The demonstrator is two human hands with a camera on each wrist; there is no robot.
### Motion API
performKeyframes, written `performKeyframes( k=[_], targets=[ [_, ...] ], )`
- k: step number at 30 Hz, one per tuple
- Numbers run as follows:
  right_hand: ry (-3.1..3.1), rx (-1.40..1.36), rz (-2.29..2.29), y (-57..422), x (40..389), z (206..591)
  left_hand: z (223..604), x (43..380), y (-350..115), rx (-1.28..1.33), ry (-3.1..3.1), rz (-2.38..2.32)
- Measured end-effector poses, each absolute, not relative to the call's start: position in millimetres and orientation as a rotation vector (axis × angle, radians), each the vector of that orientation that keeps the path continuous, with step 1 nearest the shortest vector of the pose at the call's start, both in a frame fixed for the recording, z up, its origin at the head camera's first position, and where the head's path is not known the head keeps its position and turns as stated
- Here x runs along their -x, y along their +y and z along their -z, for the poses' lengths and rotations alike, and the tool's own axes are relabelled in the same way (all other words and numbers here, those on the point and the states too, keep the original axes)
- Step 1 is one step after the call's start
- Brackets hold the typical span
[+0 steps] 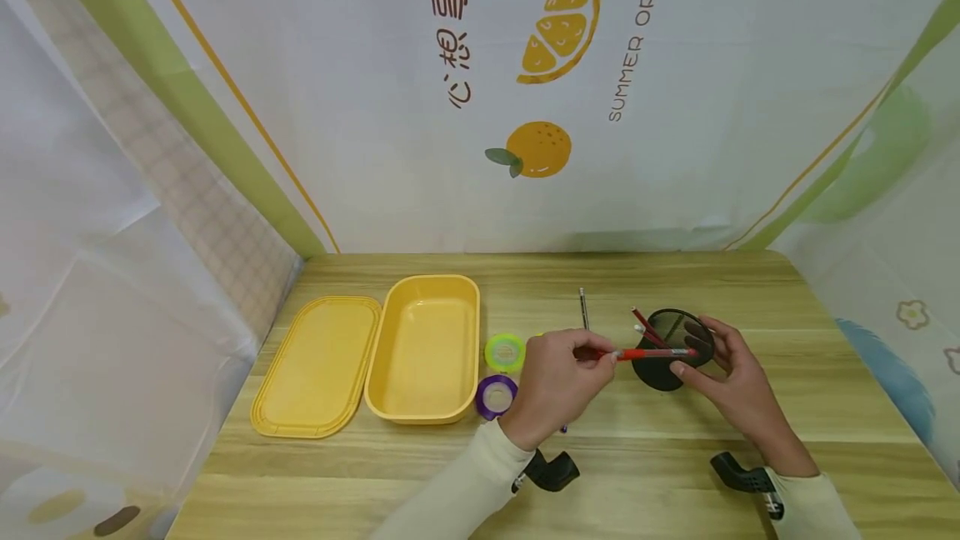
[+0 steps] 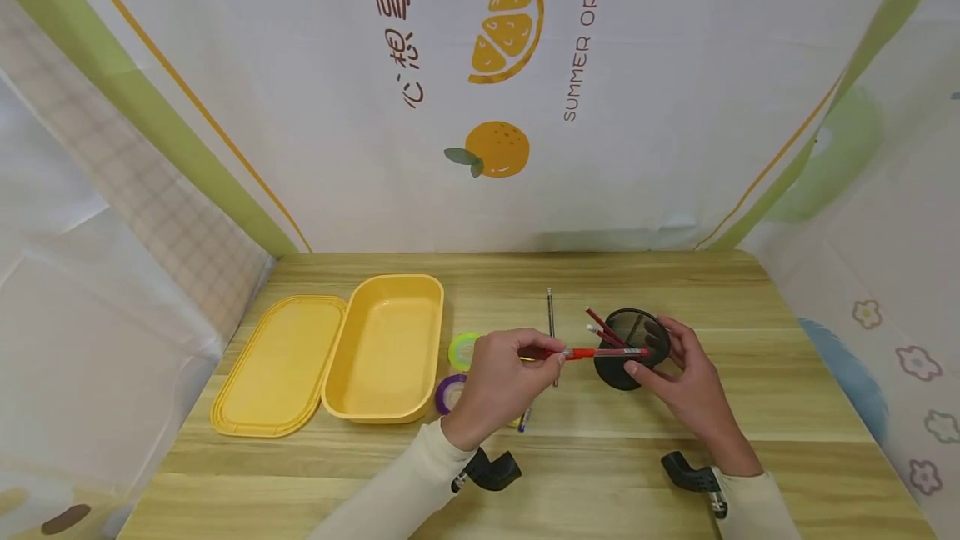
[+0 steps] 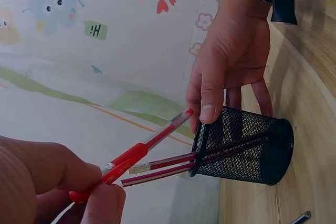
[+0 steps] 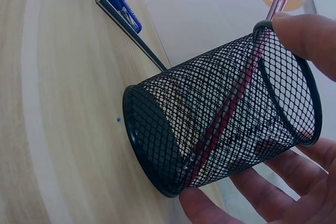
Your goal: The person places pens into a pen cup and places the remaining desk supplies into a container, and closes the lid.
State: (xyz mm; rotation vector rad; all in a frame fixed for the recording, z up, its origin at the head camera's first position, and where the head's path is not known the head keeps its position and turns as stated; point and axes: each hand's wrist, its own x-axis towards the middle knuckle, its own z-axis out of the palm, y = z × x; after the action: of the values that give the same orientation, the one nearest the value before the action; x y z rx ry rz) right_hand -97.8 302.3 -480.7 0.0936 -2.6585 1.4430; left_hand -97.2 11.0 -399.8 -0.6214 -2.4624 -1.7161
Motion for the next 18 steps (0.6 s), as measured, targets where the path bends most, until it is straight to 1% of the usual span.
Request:
performKeyframes(
  k=[9,18],
  targets=[
    [-2.652,-0.088,-1.448,301.1,98.4,481.2,400.3,107.5,20.6,0.675,-2.455,1.68],
    [-2.671,-0.07,-1.431,300.9,98.4,481.7,401.0,121.8,35.7,0.675,-2.501,1.605]
  ],
)
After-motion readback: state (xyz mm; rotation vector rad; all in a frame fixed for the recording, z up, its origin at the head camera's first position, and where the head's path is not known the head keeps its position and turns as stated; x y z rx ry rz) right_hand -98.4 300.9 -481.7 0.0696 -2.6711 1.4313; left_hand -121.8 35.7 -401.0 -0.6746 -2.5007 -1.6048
